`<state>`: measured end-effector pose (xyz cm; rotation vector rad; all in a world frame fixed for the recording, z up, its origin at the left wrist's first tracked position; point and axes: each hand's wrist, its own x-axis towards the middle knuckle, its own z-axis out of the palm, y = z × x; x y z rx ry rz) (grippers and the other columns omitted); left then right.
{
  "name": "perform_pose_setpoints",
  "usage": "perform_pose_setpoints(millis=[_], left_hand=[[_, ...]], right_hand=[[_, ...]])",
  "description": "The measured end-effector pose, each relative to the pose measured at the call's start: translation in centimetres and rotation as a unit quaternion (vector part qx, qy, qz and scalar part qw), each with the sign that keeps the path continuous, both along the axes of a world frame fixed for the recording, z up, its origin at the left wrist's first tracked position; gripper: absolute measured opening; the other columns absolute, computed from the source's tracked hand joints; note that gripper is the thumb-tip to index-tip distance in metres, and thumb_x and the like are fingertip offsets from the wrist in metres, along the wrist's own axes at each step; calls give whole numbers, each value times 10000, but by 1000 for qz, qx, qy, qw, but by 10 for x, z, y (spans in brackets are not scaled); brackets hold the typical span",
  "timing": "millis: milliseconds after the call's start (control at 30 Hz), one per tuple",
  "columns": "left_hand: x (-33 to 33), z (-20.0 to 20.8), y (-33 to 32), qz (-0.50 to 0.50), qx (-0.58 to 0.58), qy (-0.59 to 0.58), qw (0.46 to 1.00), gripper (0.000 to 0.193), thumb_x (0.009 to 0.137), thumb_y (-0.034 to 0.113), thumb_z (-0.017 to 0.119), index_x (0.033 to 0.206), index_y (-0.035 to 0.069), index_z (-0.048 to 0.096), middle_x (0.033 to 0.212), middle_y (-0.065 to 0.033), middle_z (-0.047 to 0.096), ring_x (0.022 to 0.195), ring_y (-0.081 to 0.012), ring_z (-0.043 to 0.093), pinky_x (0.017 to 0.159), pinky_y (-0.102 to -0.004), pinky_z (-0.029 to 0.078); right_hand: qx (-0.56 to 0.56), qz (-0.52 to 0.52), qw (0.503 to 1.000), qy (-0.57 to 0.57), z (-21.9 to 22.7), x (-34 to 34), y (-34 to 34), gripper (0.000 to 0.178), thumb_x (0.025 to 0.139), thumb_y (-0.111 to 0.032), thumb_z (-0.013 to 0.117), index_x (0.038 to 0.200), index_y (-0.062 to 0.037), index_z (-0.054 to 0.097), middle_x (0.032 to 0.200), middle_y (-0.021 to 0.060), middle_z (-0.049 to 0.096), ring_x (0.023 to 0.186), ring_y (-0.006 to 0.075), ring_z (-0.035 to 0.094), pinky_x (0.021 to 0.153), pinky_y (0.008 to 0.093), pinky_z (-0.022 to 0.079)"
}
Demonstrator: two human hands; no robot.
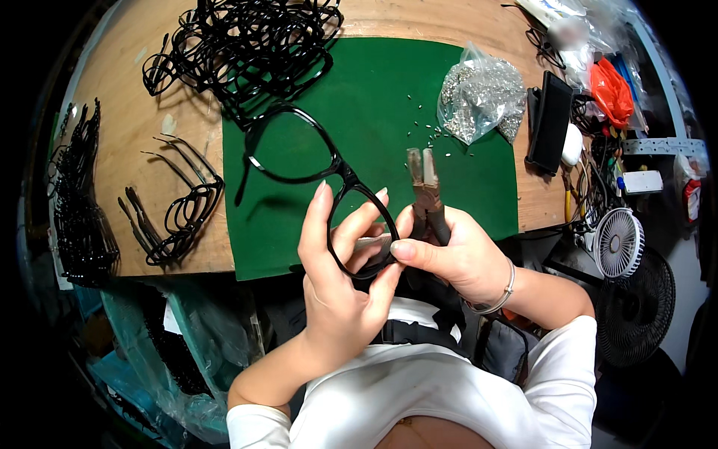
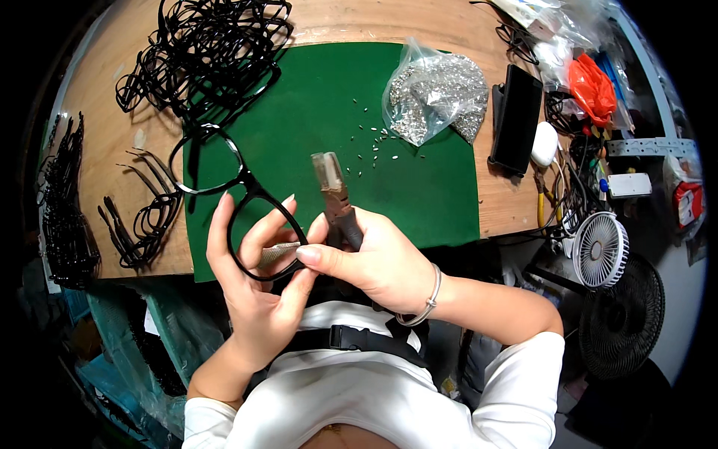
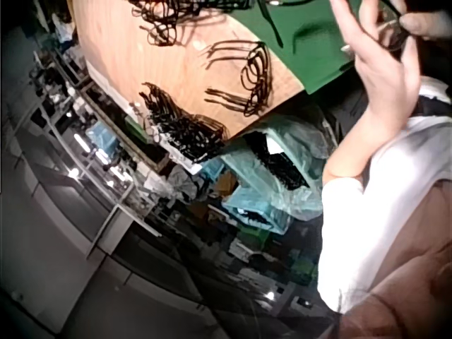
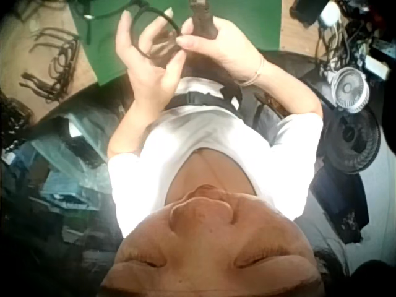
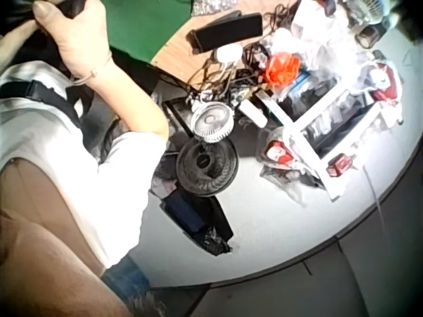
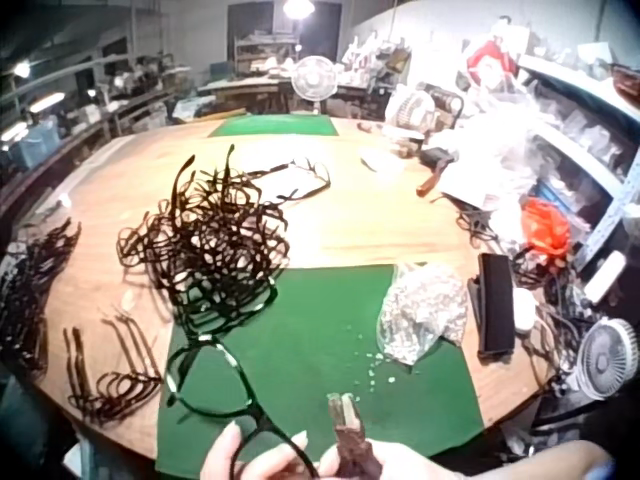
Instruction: The person repeatedly picks up black eyeglass frames from a pile and uses pliers to adjust the temple arms. The person handles the frames one at a time, manipulating the hinges and arms with the tool, then places them back on the table.
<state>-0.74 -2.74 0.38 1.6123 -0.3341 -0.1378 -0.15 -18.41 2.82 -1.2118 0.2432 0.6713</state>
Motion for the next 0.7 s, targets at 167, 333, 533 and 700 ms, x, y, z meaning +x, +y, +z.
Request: perform_pose_setpoints(millis=[167, 333, 533, 700], left_hand=[[10, 16, 8, -68, -125, 134, 981, 850, 717, -73, 604, 1322, 65, 23, 1198, -180, 448, 1013, -207, 528, 868, -306, 431], [14, 25, 24, -99, -137, 172, 970, 820, 714, -110, 571, 1308, 46, 26, 1218, -211, 423, 1049, -209, 502, 861, -302, 442], [15, 29, 29, -119, -166, 189, 960, 824, 716, -122, 575, 1306, 37, 22, 1183, -254, 441, 967, -207, 559, 776, -253, 469], [16, 27, 26, -129, -144, 190, 963, 838, 714, -109, 587, 1308, 33, 14, 1179, -261, 441, 918, -211, 585, 783, -265, 472]], right_hand=[[46, 12, 999, -1, 7, 1, 2, 166, 826, -171, 584, 874, -32, 506, 815, -1, 519, 744, 57, 464, 691, 212, 396], [-75, 82, 991, -81, 15, -3, -11, 205, 811, -183, 597, 893, -12, 517, 777, 21, 536, 720, 72, 491, 652, 231, 421], [-169, 341, 921, -86, 28, 2, -19, 350, 844, -304, 502, 923, 36, 529, 752, 173, 570, 687, 297, 571, 629, 358, 445], [-199, 353, 895, -185, 23, 4, -19, 370, 829, -323, 516, 842, 47, 525, 675, 204, 550, 663, 359, 560, 602, 405, 438]])
